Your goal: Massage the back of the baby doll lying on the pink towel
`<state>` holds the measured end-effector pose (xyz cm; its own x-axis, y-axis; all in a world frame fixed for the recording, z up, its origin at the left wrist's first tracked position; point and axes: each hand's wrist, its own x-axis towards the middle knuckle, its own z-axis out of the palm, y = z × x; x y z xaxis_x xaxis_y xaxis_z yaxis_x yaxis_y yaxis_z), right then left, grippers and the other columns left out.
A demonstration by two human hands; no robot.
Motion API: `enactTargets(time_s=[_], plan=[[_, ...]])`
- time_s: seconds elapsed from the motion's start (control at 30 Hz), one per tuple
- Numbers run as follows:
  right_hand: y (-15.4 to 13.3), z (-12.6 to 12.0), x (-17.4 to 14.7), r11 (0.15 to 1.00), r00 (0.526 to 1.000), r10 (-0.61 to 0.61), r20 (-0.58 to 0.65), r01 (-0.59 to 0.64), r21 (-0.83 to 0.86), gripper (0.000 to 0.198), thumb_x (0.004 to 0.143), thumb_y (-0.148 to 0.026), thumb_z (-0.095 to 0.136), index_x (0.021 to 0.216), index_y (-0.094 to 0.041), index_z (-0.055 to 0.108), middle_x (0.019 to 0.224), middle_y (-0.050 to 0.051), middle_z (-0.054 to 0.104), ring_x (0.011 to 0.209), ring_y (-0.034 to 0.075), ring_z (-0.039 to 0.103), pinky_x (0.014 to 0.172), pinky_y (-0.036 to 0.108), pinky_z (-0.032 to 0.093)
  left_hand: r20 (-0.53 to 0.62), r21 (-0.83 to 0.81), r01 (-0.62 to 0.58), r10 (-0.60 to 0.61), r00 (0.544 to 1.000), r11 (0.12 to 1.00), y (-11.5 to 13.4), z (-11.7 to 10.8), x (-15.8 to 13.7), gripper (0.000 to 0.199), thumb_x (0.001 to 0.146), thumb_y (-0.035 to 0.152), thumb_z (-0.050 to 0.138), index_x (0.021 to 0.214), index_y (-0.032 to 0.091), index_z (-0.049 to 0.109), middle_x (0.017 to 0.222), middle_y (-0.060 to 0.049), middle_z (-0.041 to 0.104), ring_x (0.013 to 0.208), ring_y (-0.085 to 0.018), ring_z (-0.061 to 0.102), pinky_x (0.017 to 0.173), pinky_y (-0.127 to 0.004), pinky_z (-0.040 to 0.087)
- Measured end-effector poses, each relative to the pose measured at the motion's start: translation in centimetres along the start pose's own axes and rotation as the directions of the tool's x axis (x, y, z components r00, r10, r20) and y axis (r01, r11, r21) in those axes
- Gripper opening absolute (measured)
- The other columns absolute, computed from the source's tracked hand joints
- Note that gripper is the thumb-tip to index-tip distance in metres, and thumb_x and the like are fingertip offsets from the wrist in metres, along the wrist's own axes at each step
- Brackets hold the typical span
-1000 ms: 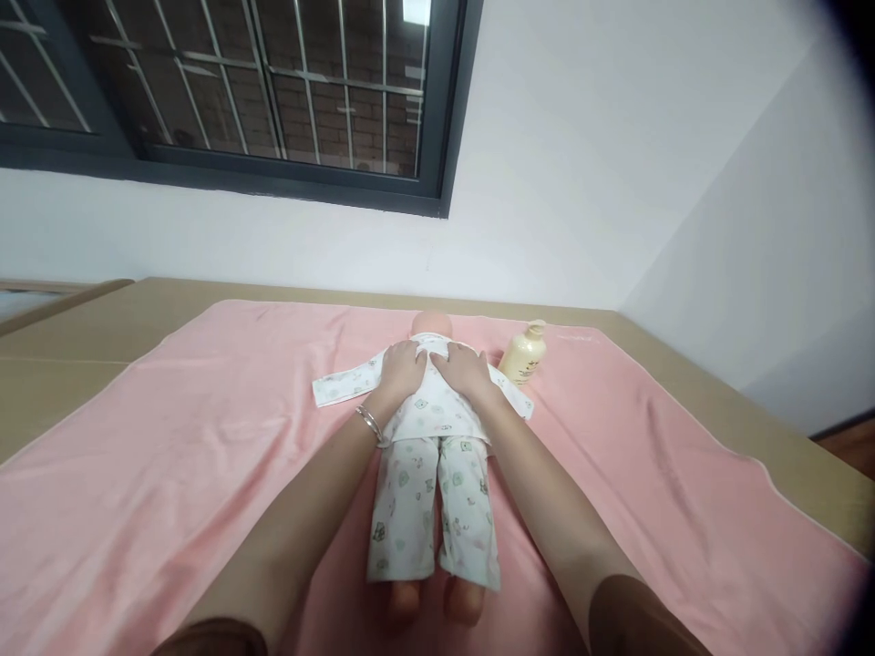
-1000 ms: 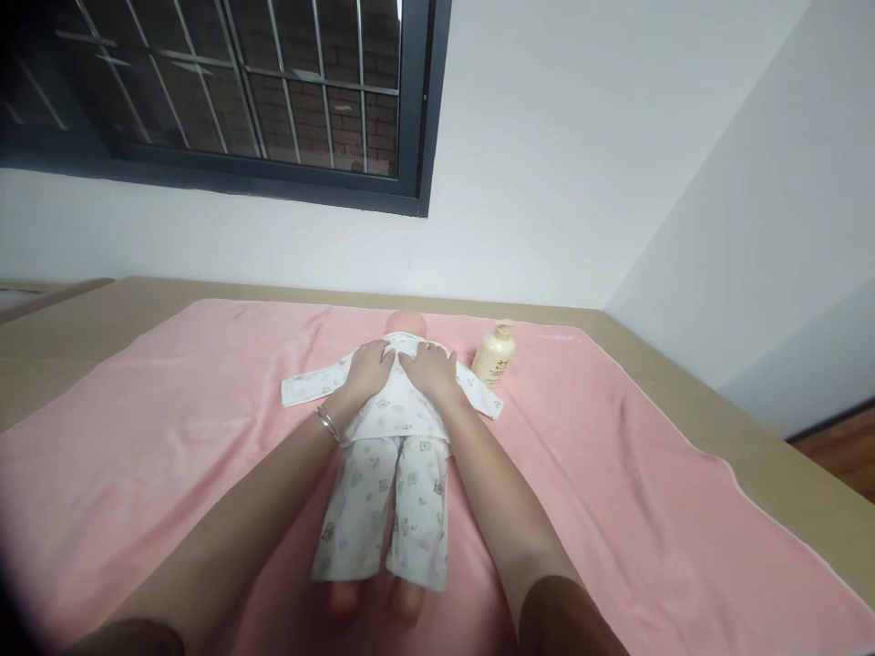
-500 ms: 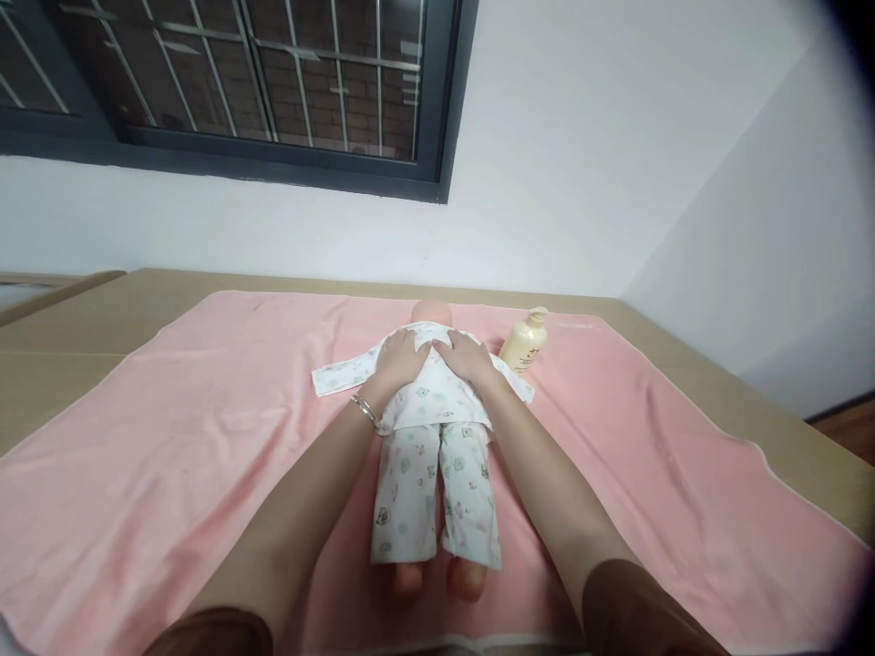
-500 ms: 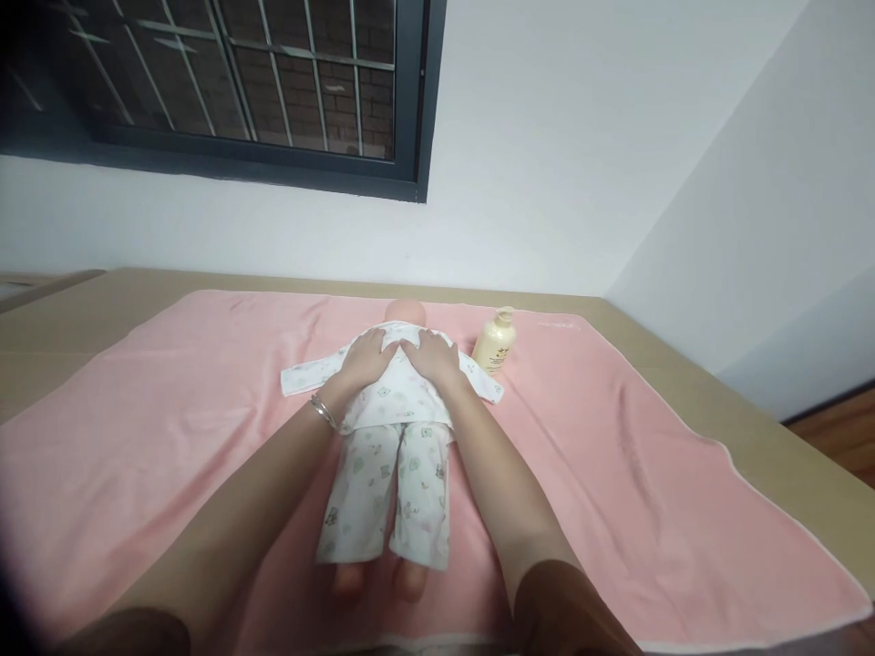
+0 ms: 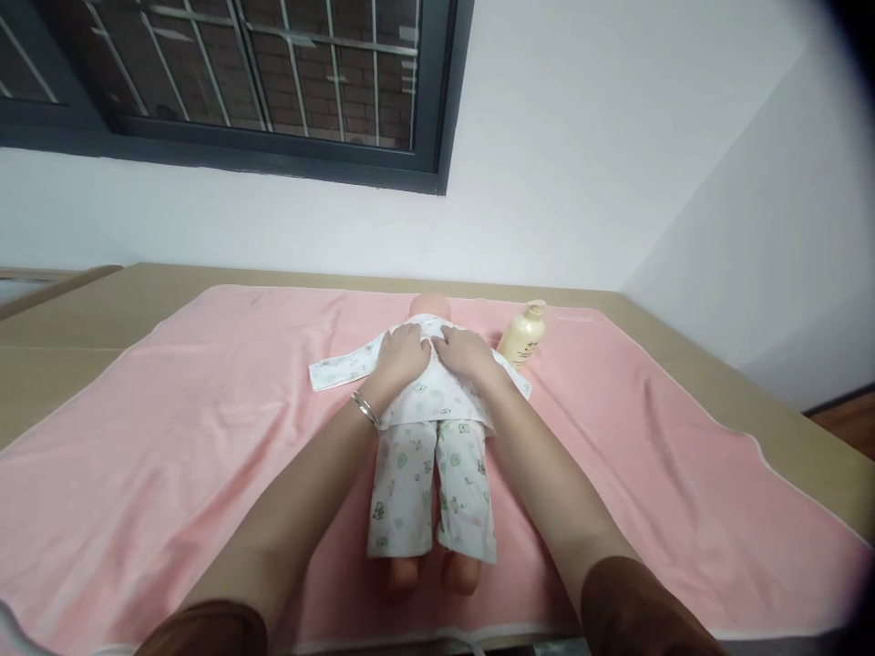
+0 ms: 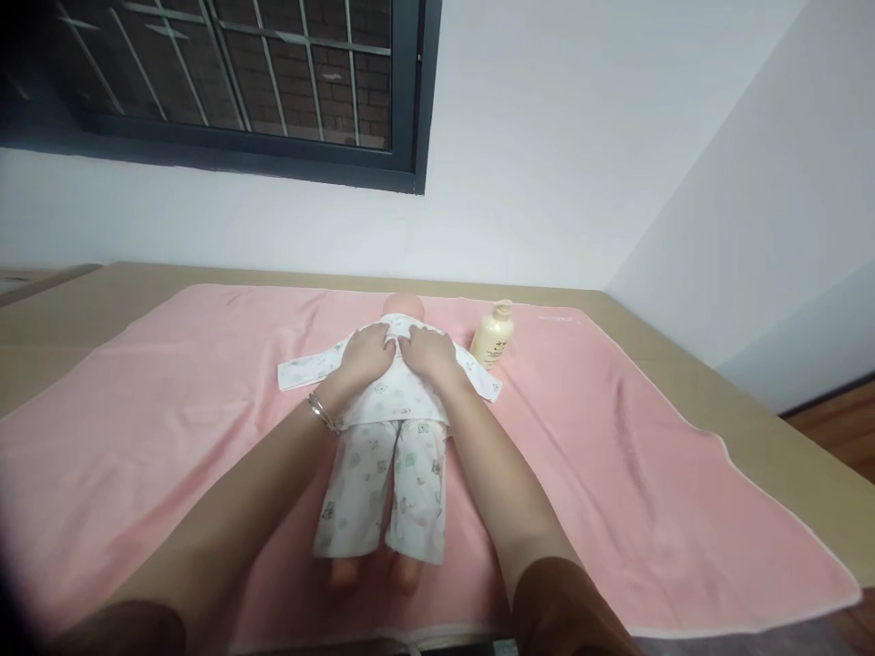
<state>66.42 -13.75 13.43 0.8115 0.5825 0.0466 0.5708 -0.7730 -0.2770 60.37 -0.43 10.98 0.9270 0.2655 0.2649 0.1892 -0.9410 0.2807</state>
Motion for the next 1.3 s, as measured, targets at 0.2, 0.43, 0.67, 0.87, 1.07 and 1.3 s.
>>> enactTargets(time_s=[0.2,0.43,0.67,0.87,1.07,1.3], plan=[[1.4,1.8,1.6,0.998,0.999,0.033,-0.037,-0.03,0.057,0.058,0.106,-0.05,0.027,0.147,-0.014,0.048,0.16,0.018,0.041,0.148,0.035,0.035,0.118,0.057,0.025,0.069,-0.069,-0.017,0.021,0.997,0.997,-2.1,0.3,1.1,0.055,0.105,0.043,0.036,0.148,0.01,0.048,0.158,-0.018,0.046,0.149,-0.029,0.039,0.123,-0.047,0.029],[-1.3,-0.4,-0.7,0.997,0.999,-0.038,-0.028,0.036,-0.068,0.037,0.103,-0.028,0.035,0.121,-0.017,0.065,0.121,0.017,0.072,0.116,0.032,0.064,0.116,0.053,0.027,-0.029,0.003,-0.1,0.1,0.995,0.995,0.6,-1.2,-0.3,0.03,0.098,0.017,0.041,0.107,0.017,0.069,0.111,-0.014,0.074,0.109,-0.028,0.068,0.093,-0.037,0.052],[1.7,1.8,1.7,0.997,0.999,0.025,-0.047,-0.021,0.072,0.063,0.103,-0.053,0.031,0.148,-0.013,0.049,0.156,0.019,0.046,0.147,0.034,0.037,0.119,0.055,0.024,0.064,-0.092,-0.011,0.017,0.998,0.996,-1.4,0.7,0.9,0.06,0.104,0.042,0.033,0.153,0.008,0.041,0.164,-0.018,0.036,0.155,-0.029,0.029,0.126,-0.05,0.02],[2.6,2.8,2.5,0.993,1.0,0.019,-0.011,-0.017,0.118,0.068,0.104,-0.051,0.029,0.159,-0.012,0.032,0.168,0.016,0.024,0.156,0.031,0.018,0.124,0.061,0.009,0.042,-0.057,-0.055,0.057,0.997,0.997,-1.7,1.5,1.2,0.058,0.106,0.042,0.031,0.152,0.008,0.042,0.162,-0.019,0.039,0.153,-0.029,0.032,0.125,-0.05,0.021],[2.7,3.0,2.6,0.991,0.999,0.015,-0.045,-0.009,0.133,0.066,0.103,-0.052,0.029,0.157,-0.013,0.036,0.166,0.017,0.029,0.155,0.032,0.022,0.123,0.063,0.011,0.024,-0.046,-0.049,0.05,0.998,0.998,-1.5,1.6,1.3,0.056,0.105,0.041,0.033,0.149,0.009,0.046,0.161,-0.019,0.042,0.151,-0.03,0.036,0.124,-0.049,0.025],[2.6,2.9,2.4,0.99,0.999,0.02,-0.045,-0.014,0.14,0.065,0.104,-0.052,0.029,0.156,-0.015,0.037,0.166,0.016,0.03,0.154,0.031,0.024,0.123,0.062,0.011,0.015,-0.066,-0.048,0.049,0.999,0.997,-1.5,1.5,1.3,0.054,0.104,0.04,0.034,0.149,0.011,0.046,0.16,-0.018,0.044,0.15,-0.03,0.037,0.124,-0.05,0.025]])
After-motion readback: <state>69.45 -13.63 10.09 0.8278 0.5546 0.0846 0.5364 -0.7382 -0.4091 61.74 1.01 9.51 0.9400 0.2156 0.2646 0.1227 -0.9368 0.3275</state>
